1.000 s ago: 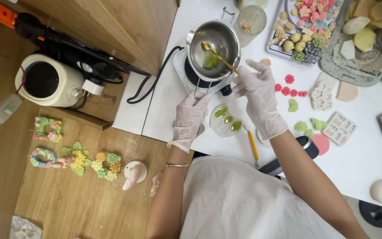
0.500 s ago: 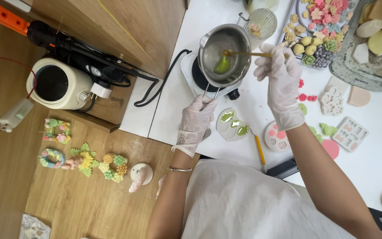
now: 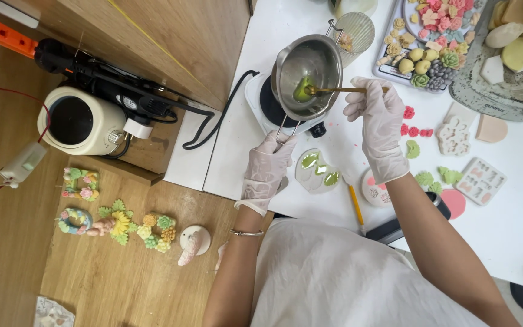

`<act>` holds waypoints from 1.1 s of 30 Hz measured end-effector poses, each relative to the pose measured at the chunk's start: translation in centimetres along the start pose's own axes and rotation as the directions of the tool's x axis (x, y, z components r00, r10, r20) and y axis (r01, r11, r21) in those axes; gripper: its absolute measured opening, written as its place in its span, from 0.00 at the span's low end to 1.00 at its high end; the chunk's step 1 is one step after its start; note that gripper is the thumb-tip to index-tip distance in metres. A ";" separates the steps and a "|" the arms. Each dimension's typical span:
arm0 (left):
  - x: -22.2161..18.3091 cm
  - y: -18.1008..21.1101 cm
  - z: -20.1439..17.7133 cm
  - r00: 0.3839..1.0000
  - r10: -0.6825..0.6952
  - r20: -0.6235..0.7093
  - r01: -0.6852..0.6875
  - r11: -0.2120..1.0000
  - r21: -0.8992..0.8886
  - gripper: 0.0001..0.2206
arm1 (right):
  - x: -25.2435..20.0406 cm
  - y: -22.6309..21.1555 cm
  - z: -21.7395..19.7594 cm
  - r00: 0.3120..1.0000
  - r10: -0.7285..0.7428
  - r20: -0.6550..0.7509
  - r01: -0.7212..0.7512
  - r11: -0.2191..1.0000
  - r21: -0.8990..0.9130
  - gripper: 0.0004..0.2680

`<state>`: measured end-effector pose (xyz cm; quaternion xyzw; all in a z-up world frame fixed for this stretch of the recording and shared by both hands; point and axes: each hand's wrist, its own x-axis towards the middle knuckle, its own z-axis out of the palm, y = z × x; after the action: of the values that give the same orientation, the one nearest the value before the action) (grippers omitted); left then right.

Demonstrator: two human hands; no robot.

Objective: Pouring melted wax into molds to create decorative leaves and using a heat tool to smooth or adjust the wax.

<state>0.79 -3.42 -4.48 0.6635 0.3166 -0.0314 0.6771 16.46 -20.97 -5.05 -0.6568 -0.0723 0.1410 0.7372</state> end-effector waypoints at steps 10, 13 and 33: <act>-0.1 0.2 -0.1 1.000 0.011 0.003 -0.011 0.999 0.050 0.10 | -1.8 -3.3 -0.8 0.992 0.082 -0.096 -0.068 0.987 0.146 0.12; 0.0 0.1 -0.2 1.000 -0.001 -0.008 0.001 1.000 -0.006 0.10 | -3.7 -4.6 -1.6 0.991 0.098 -0.088 -0.082 0.983 0.166 0.13; -0.3 0.4 -0.2 0.999 0.033 -0.011 -0.032 0.996 0.079 0.11 | -13.6 4.8 -7.1 0.927 0.354 -0.127 -0.333 0.929 0.160 0.10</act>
<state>0.64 -3.31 -3.97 0.6951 0.3085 -0.0285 0.6487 5.10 -31.36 -9.63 -0.6164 0.1107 0.2215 0.7475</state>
